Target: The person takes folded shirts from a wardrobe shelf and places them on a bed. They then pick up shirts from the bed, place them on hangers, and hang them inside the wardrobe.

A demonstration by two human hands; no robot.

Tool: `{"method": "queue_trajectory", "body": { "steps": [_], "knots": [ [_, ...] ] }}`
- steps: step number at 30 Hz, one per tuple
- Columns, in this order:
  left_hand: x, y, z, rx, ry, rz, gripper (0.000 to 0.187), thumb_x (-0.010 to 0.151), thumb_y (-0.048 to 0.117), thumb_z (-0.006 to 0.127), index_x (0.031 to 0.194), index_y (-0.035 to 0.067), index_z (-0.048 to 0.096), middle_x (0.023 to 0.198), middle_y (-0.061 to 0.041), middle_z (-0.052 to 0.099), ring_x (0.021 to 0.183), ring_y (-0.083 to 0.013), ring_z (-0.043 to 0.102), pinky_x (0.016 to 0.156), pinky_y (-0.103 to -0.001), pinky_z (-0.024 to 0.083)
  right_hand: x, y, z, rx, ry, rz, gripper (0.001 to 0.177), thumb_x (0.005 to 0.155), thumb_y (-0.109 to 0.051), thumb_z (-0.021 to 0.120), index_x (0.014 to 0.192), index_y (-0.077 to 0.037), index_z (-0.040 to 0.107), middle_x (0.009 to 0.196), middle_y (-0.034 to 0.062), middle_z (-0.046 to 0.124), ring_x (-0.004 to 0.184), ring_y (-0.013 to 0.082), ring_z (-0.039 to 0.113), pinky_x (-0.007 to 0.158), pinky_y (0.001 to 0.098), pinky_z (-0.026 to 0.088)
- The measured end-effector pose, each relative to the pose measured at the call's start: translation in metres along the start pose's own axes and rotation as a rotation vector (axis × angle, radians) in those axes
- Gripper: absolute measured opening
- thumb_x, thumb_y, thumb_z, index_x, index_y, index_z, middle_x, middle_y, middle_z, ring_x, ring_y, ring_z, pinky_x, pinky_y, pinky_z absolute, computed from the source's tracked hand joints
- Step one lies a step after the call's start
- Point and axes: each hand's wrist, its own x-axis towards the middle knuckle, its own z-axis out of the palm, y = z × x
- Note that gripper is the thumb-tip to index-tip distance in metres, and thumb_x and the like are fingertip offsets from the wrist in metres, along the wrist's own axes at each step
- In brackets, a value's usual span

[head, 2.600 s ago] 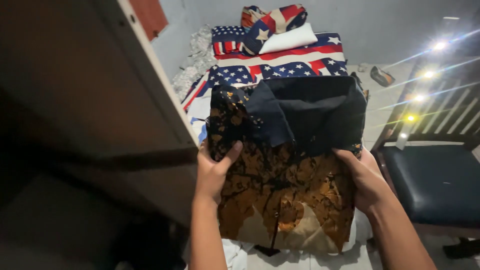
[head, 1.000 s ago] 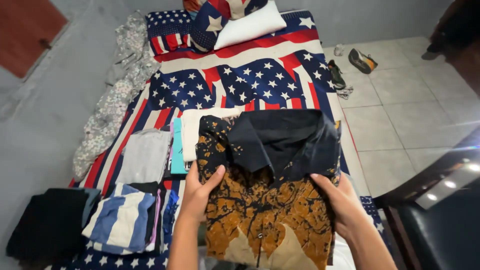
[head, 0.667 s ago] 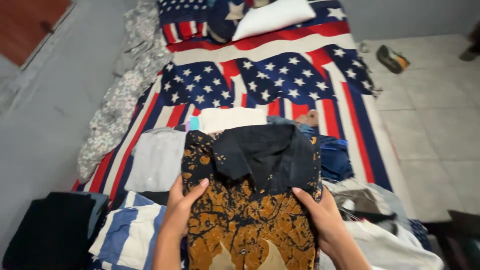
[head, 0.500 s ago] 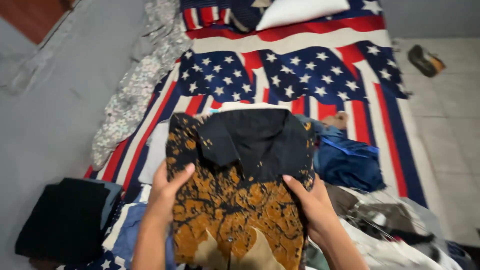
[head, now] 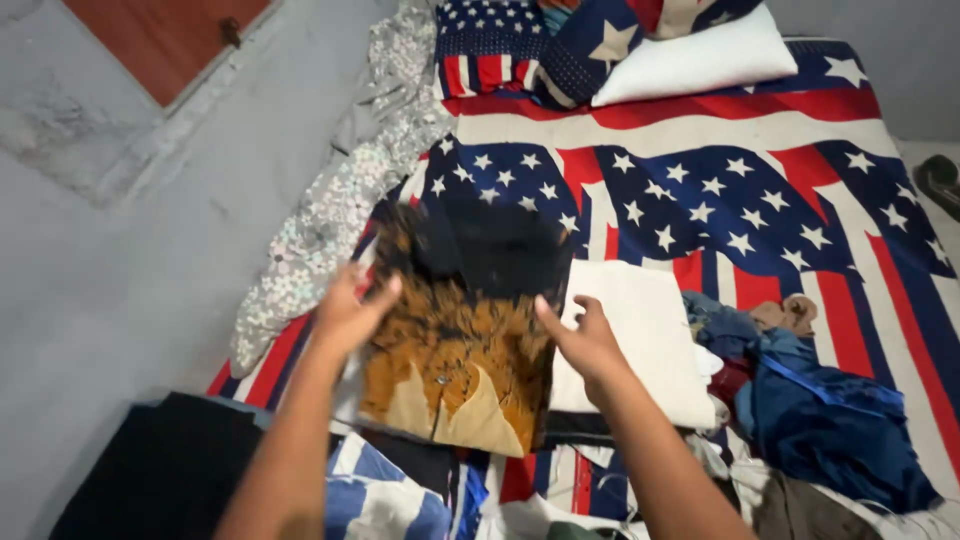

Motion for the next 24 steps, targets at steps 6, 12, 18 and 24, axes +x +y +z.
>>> {"method": "queue_trajectory", "body": {
  "steps": [6,12,18,24],
  "knots": [
    [-0.052,-0.058,0.056,-0.341,-0.177,-0.103,0.056,0.085,0.031,0.076,0.132,0.007,0.058,0.13,-0.017,0.067,0.111,-0.0234,0.072,0.087,-0.035,0.057,-0.007,-0.002,-0.023,0.118,0.044,0.017,0.06,0.089,-0.04,0.071,0.137,-0.008,0.055,0.134,0.0168,0.067,0.115,0.0291,0.063,0.09,0.0378,0.051],
    [-0.092,-0.034,0.063,-0.165,-0.252,-0.273,0.041,0.092,0.027,0.072,0.129,0.009,0.066,0.116,-0.017,0.077,0.107,-0.0243,0.076,0.087,-0.03,0.055,-0.022,-0.013,-0.054,0.368,-0.092,-0.01,0.038,0.095,-0.032,0.061,0.126,-0.009,0.058,0.127,0.0113,0.072,0.11,0.0226,0.069,0.086,0.0341,0.054],
    [-0.115,0.04,0.061,-0.501,-0.141,-0.169,0.036,0.095,0.025,0.067,0.127,0.007,0.065,0.127,-0.011,0.071,0.114,-0.0235,0.072,0.09,-0.03,0.053,-0.074,-0.041,-0.089,0.532,-0.1,-0.005,0.031,0.097,-0.027,0.059,0.119,-0.005,0.061,0.121,0.0152,0.074,0.107,0.0257,0.073,0.088,0.036,0.056],
    [-0.161,0.19,0.025,-0.716,-0.144,-0.123,0.033,0.099,0.027,0.059,0.125,0.006,0.063,0.133,-0.008,0.067,0.119,-0.023,0.07,0.09,-0.033,0.057,-0.139,-0.051,-0.152,0.669,-0.017,-0.053,0.025,0.099,-0.021,0.057,0.115,-0.003,0.062,0.117,0.0169,0.074,0.104,0.0252,0.073,0.086,0.0366,0.057]
  ]
}}
